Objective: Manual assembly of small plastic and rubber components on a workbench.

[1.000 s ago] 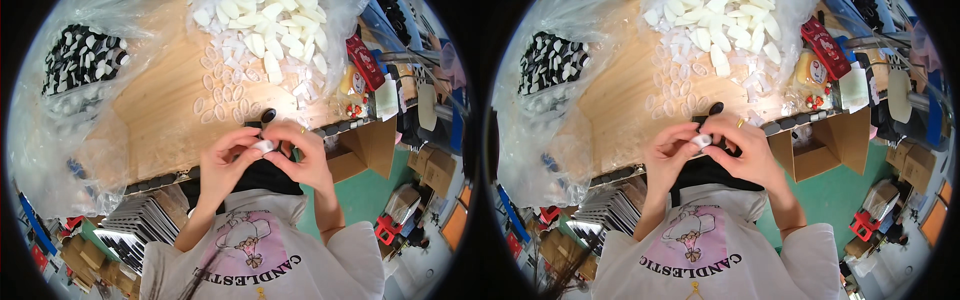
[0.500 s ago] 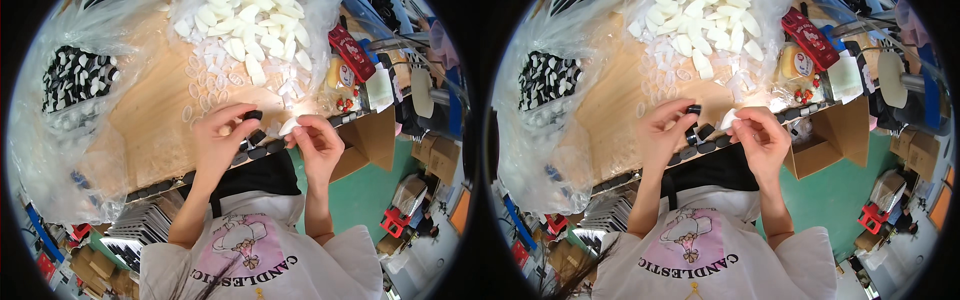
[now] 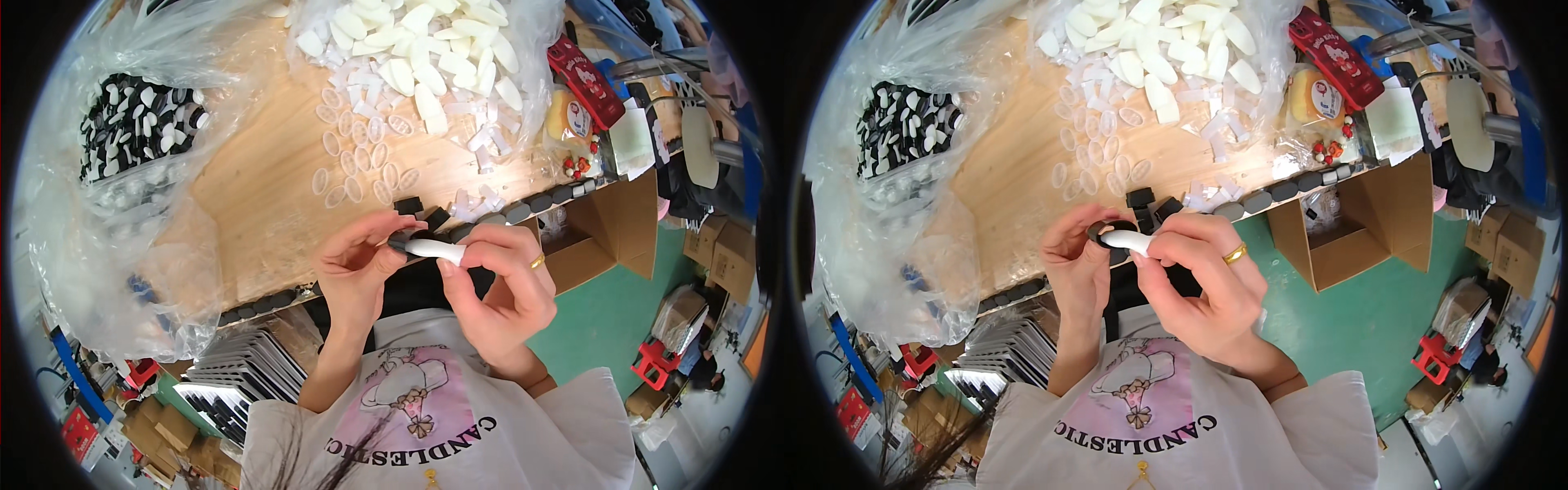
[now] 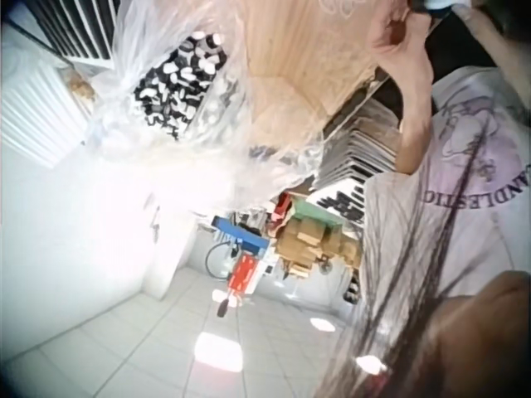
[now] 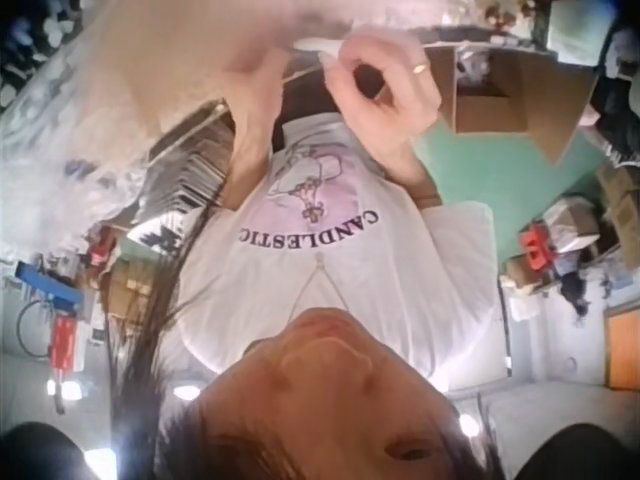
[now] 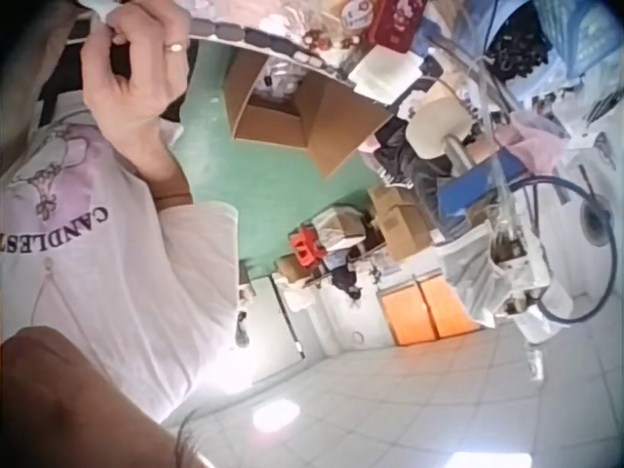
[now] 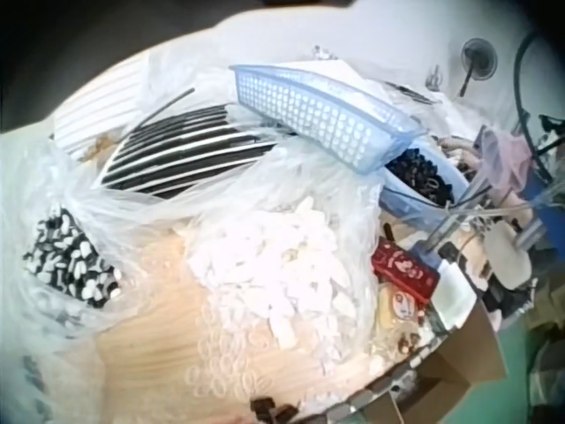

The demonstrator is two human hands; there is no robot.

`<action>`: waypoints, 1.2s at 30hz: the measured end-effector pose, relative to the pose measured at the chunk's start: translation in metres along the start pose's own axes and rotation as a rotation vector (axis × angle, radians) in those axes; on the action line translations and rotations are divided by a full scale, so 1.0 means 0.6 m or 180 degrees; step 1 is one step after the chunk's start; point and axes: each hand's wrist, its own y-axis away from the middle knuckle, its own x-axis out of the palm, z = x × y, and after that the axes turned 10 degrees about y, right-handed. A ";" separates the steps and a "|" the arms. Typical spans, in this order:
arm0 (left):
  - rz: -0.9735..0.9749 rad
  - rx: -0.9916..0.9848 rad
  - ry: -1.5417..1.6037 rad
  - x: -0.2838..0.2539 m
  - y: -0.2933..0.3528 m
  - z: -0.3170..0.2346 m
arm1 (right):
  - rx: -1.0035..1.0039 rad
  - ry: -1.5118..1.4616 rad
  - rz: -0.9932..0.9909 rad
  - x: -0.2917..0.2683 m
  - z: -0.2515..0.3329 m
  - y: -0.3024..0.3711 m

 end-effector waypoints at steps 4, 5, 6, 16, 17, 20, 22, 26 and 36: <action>-0.0059 0.0147 -0.0125 0.003 0.006 -0.005 | -0.0097 0.0067 -0.0278 0.015 0.007 0.002; -0.0092 0.0198 -0.0122 0.003 0.008 -0.006 | -0.0099 0.0067 -0.0274 0.016 0.008 0.002; -0.0126 0.0248 -0.0119 0.002 0.009 -0.006 | -0.0031 0.0022 -0.0277 0.017 0.009 0.001; -0.0069 0.0373 -0.0165 -0.017 0.010 0.000 | -0.0163 -0.0358 0.0170 0.011 0.020 -0.017; -0.0055 0.0357 -0.0166 -0.019 0.011 0.001 | -0.0141 -0.0442 0.0246 0.010 0.021 -0.019; 0.0023 0.0499 -0.0097 -0.018 0.008 0.001 | -0.0320 -0.0244 0.0119 0.010 0.016 -0.014; 0.0045 0.0514 -0.0137 -0.020 0.007 0.003 | -0.0490 -0.0117 0.0104 0.007 0.014 -0.013; 0.0109 0.0549 -0.0162 -0.020 0.006 0.005 | -0.0325 -0.0395 0.0382 0.000 0.014 -0.019; 0.0141 0.0289 -0.0451 -0.018 0.004 0.001 | 0.0324 -0.1089 0.0937 0.008 -0.024 -0.009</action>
